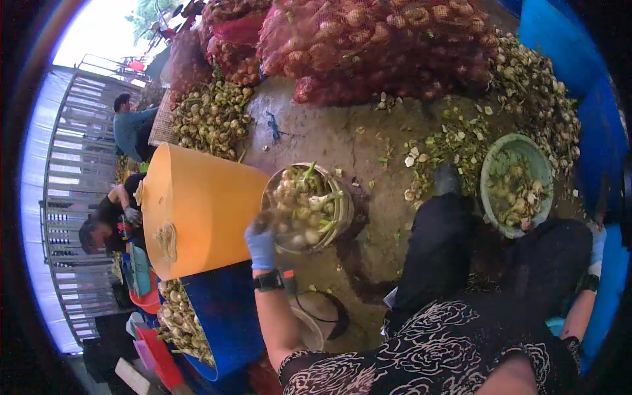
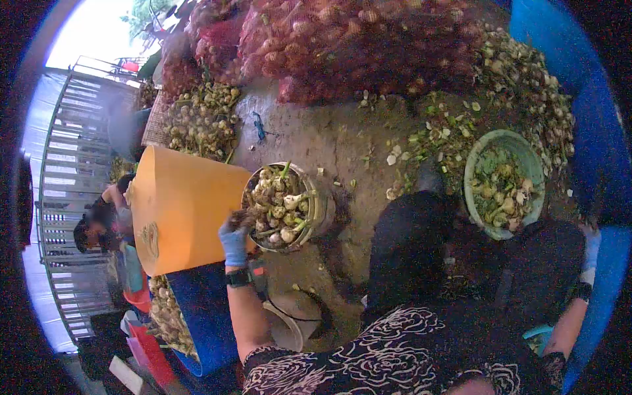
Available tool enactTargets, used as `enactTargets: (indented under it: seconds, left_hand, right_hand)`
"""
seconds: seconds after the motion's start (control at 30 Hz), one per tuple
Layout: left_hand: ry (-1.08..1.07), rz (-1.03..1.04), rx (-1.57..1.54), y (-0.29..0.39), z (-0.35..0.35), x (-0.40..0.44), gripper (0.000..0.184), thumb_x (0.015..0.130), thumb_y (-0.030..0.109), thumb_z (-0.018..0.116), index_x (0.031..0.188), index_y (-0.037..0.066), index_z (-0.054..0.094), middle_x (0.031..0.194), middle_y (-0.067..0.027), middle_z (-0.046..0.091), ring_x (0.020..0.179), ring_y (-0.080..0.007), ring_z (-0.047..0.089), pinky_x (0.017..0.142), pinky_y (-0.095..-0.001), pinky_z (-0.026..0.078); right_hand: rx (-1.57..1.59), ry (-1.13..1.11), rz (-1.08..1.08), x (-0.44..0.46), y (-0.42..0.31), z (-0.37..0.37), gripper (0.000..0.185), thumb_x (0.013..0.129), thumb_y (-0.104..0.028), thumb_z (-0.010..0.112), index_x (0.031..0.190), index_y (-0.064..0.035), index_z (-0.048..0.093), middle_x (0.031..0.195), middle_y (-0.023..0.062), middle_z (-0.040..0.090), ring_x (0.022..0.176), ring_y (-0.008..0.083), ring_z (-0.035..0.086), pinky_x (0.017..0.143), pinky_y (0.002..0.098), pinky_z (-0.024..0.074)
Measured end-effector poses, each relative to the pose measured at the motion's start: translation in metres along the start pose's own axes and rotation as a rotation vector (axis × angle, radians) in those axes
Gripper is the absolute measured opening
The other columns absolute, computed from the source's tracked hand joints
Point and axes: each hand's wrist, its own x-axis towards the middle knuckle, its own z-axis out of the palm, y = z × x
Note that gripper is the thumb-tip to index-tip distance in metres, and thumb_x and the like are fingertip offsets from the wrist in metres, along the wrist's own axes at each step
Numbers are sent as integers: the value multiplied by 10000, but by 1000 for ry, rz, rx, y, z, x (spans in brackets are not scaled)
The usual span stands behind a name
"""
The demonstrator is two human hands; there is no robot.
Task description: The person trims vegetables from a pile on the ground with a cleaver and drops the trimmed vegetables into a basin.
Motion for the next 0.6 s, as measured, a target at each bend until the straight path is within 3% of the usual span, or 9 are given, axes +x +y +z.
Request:
enactTargets:
  seconds: [0.03,0.13,0.2,0.27,0.33,0.37,0.4,0.47,0.6]
  left_hand:
    - [122,19,-58,-6,-9,-2,126,745,48,653,862,11,623,751,-20,618,651,-92,539,587,-241,452]
    - [190,-60,-124,-18,-25,-25,23,782,57,617,791,36,615,692,9,588,604,-80,511,535,-232,427]
    - [-10,-78,-43,-8,-9,-53,54,806,88,584,779,69,626,633,-14,585,533,-106,506,492,-251,417]
    - [-327,-118,145,-16,17,-79,118,793,115,562,871,82,644,778,-61,619,657,-175,565,594,-291,453]
    - [-794,-148,351,-36,60,-100,225,780,142,540,963,94,662,923,-107,653,781,-244,624,695,-330,489]
    - [-824,-335,171,-7,79,-111,238,819,240,542,963,92,661,910,-108,657,798,-233,621,732,-342,483]
    - [-817,-438,40,-55,117,-124,317,825,301,574,848,-9,635,764,-67,628,658,-159,569,596,-319,468]
    - [-1074,-638,34,-107,166,-146,260,839,262,547,881,19,628,766,-65,622,634,-153,558,580,-312,457]
    - [-1140,-573,39,-101,198,-136,254,836,251,546,890,16,625,772,-64,622,645,-152,557,589,-311,456]
  right_hand:
    - [-6,-4,-3,0,-2,-3,350,783,-74,627,1108,4,525,905,66,616,783,129,559,694,251,460]
    - [-134,32,59,-6,-21,-4,323,810,-83,596,1113,3,523,931,67,605,799,134,548,729,257,452]
    - [-201,74,19,-24,-56,17,325,823,-88,573,1130,1,511,979,63,596,837,136,542,763,263,439]
    - [-212,257,-232,-43,-89,58,193,850,-187,563,992,-58,580,807,39,609,661,108,559,592,228,457]
    - [-253,91,348,-24,-107,47,263,779,-108,590,1023,-40,520,912,63,569,793,144,526,737,291,464]
    - [-300,83,329,-30,-106,43,255,776,-106,593,1011,-39,524,902,62,570,786,144,526,729,292,465]
    - [-310,112,257,-29,-108,47,246,772,-105,596,1000,-39,528,892,61,571,778,144,527,720,293,465]
    - [-341,145,180,-26,-114,47,230,766,-103,601,976,-39,536,872,60,574,762,145,529,703,294,465]
    - [-394,169,124,-25,-133,51,196,753,-97,613,930,-38,552,831,56,579,731,147,532,669,297,466]
